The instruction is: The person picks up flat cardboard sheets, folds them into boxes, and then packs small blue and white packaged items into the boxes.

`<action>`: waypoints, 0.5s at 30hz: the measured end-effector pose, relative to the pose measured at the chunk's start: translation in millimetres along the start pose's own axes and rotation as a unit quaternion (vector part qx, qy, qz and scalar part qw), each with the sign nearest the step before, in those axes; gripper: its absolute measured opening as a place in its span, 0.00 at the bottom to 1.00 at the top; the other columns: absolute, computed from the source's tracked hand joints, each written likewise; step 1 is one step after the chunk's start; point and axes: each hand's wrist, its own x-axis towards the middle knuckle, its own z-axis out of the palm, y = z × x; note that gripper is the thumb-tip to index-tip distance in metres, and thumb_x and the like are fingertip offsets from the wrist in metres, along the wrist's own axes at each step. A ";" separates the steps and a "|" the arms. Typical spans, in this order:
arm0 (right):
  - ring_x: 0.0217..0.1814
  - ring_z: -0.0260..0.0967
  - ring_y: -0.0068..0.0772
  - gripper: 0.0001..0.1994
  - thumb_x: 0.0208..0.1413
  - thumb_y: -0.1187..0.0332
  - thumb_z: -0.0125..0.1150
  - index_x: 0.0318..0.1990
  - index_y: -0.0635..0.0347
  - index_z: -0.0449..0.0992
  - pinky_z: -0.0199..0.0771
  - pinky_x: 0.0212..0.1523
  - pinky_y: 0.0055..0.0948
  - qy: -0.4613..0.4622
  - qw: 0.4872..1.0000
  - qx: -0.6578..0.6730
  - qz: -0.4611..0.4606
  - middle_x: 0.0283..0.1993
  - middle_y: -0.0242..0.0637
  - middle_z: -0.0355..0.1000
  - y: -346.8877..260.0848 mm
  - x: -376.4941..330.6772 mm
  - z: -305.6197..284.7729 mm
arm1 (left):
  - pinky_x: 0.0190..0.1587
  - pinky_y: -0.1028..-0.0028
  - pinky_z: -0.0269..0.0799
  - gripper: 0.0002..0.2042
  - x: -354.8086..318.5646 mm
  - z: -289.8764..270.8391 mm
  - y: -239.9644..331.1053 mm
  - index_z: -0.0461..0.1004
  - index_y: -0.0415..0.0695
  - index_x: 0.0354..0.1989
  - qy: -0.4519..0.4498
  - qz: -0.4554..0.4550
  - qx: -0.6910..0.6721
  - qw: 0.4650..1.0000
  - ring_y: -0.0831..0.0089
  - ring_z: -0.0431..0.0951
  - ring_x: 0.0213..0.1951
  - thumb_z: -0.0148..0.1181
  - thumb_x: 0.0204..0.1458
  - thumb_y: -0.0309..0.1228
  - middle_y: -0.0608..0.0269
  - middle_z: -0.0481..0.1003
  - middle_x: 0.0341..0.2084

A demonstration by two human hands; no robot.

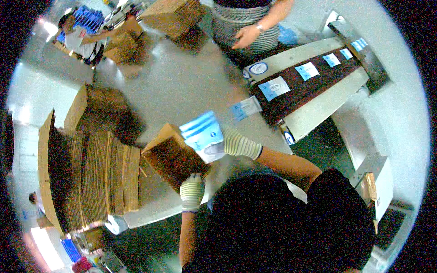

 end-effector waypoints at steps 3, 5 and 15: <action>0.46 0.69 0.35 0.16 0.48 0.66 0.59 0.45 0.56 0.72 0.69 0.49 0.35 -0.126 0.967 -0.138 -0.173 0.45 0.38 0.72 -29.9 27.8 32.6 | 0.33 0.63 0.70 0.08 1.9 -7.8 20.2 0.70 0.43 0.33 -0.049 -0.032 0.020 0.998 0.59 0.76 0.30 0.47 0.48 0.31 0.54 0.74 0.28; 0.45 0.70 0.35 0.13 0.49 0.72 0.57 0.45 0.59 0.72 0.70 0.49 0.34 -0.149 0.979 0.004 -0.136 0.42 0.40 0.73 -42.6 34.9 65.1 | 0.32 0.63 0.71 0.11 -3.7 -3.1 23.9 0.71 0.43 0.37 -0.050 -0.020 0.028 0.998 0.60 0.76 0.29 0.43 0.50 0.30 0.52 0.75 0.29; 0.58 0.58 0.50 0.21 0.57 0.60 0.38 0.55 0.57 0.63 0.55 0.58 0.47 -0.334 0.788 -0.517 0.037 0.55 0.47 0.63 99.3 7.2 139.0 | 0.30 0.66 0.70 0.09 -10.0 40.0 41.1 0.71 0.47 0.34 0.013 -0.031 0.097 0.995 0.66 0.74 0.30 0.49 0.48 0.35 0.57 0.72 0.32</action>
